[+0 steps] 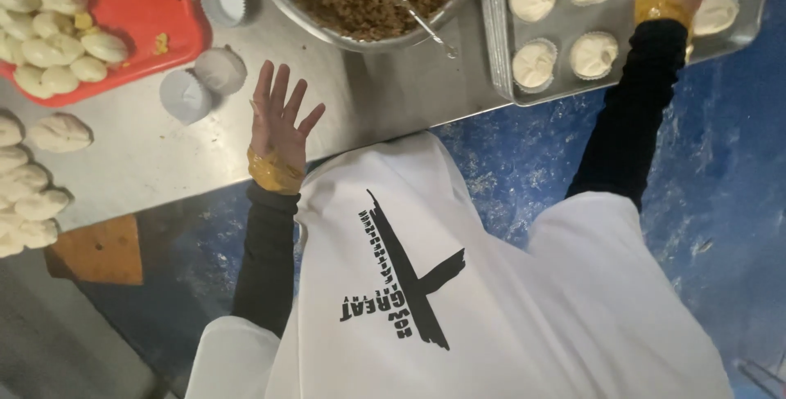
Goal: Stuffing dough with meat filling and shaping them into buns.
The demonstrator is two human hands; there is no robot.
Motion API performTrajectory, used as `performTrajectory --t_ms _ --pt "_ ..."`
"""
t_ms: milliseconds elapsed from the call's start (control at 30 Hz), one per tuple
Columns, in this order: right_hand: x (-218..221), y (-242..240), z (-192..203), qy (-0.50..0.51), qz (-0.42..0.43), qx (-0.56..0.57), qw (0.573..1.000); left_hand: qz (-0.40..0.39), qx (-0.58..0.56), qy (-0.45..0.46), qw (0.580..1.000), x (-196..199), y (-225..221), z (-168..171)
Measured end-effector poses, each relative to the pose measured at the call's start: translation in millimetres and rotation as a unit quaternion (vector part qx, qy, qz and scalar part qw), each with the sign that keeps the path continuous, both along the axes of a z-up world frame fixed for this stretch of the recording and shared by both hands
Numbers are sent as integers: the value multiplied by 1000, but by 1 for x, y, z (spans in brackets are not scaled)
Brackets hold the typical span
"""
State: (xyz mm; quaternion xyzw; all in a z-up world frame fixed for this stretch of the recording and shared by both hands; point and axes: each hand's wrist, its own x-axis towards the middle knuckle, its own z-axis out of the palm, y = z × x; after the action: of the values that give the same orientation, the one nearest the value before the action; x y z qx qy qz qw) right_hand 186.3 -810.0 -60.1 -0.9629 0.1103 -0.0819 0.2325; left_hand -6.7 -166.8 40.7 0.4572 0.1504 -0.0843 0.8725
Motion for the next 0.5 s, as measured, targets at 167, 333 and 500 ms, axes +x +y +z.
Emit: performTrajectory --t_ms 167,333,500 --pt "-3 60 44 13 23 -2 1000 72 1 2 997 -20 42 -7" --pt "-7 109 53 10 79 2 997 172 42 32 984 -53 109 -39" --pt "16 61 -23 -59 208 -177 960 277 85 102 952 -85 178 -63"
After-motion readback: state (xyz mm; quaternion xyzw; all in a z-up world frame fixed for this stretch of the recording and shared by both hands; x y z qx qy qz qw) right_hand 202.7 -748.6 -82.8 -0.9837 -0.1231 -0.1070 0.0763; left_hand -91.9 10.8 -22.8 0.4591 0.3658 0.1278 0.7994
